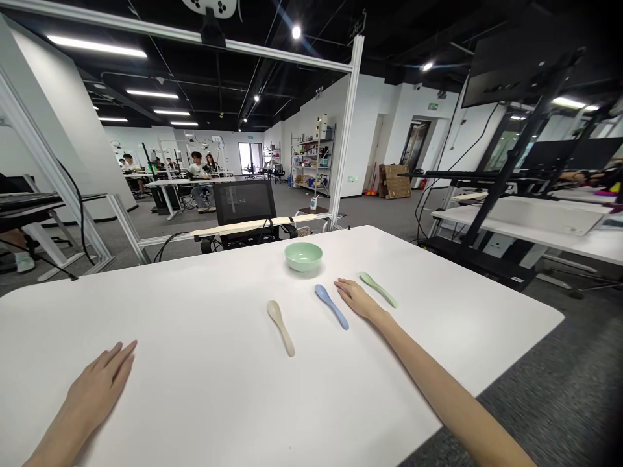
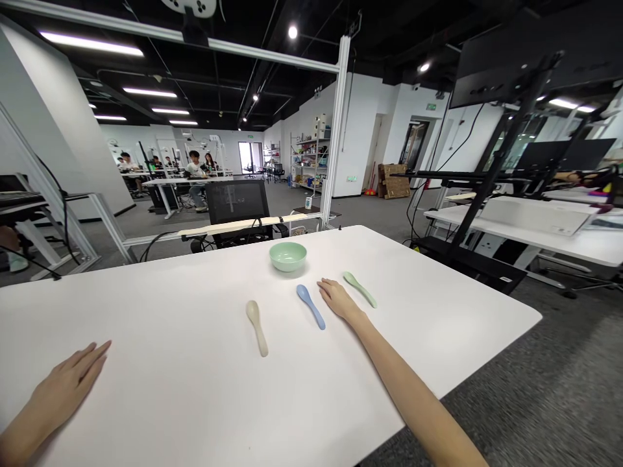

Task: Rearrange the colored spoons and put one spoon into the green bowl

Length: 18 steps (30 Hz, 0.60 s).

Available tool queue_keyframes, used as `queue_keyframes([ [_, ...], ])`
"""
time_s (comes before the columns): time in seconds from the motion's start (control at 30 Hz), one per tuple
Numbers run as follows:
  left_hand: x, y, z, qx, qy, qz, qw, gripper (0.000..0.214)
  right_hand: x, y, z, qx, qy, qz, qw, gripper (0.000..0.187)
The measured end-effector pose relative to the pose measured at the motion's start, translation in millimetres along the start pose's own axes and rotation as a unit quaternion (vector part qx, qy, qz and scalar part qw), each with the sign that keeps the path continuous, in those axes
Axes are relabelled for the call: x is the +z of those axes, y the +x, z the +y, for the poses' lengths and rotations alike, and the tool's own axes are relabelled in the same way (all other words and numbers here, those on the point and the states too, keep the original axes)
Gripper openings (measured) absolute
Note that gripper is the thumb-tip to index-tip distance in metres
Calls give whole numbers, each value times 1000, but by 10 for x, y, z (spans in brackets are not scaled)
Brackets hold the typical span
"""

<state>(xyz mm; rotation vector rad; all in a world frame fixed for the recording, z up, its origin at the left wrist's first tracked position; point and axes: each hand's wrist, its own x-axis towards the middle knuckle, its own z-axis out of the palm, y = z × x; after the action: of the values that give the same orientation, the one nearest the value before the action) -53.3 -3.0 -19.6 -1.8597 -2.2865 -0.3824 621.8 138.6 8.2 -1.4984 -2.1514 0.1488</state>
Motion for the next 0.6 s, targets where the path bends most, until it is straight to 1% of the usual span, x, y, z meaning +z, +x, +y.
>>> queue_keyframes([
  [0.13, -32, -4, 40, -21, 3, -18, 1000, 78, -8, -3, -26, -1, -8, -4, 1000, 46],
  [0.27, -61, -8, 72, -22, -13, -11, 1000, 72, -59, -7, -81, 8, -15, -13, 1000, 46],
  [0.37, -77, -16, 92, -28, -20, -7, 999, 68, -144, 3, -194, 22, -10, 1, 1000, 42],
  [0.43, -93, -26, 112, -27, -20, -9, 999, 67, -205, 15, -349, 24, 6, 22, 999, 40],
  [0.5, -111, -37, 136, -23, -16, -12, 1000, 69, -243, 22, -585, 17, 41, 31, 999, 36],
  [0.53, -120, -41, 147, -20, -13, -13, 1000, 69, -249, 21, -731, 10, 63, 26, 998, 33],
  [0.6, -137, -48, 163, -18, -6, -16, 1000, 71, -230, 4, -1060, -6, 104, -5, 995, 26],
])
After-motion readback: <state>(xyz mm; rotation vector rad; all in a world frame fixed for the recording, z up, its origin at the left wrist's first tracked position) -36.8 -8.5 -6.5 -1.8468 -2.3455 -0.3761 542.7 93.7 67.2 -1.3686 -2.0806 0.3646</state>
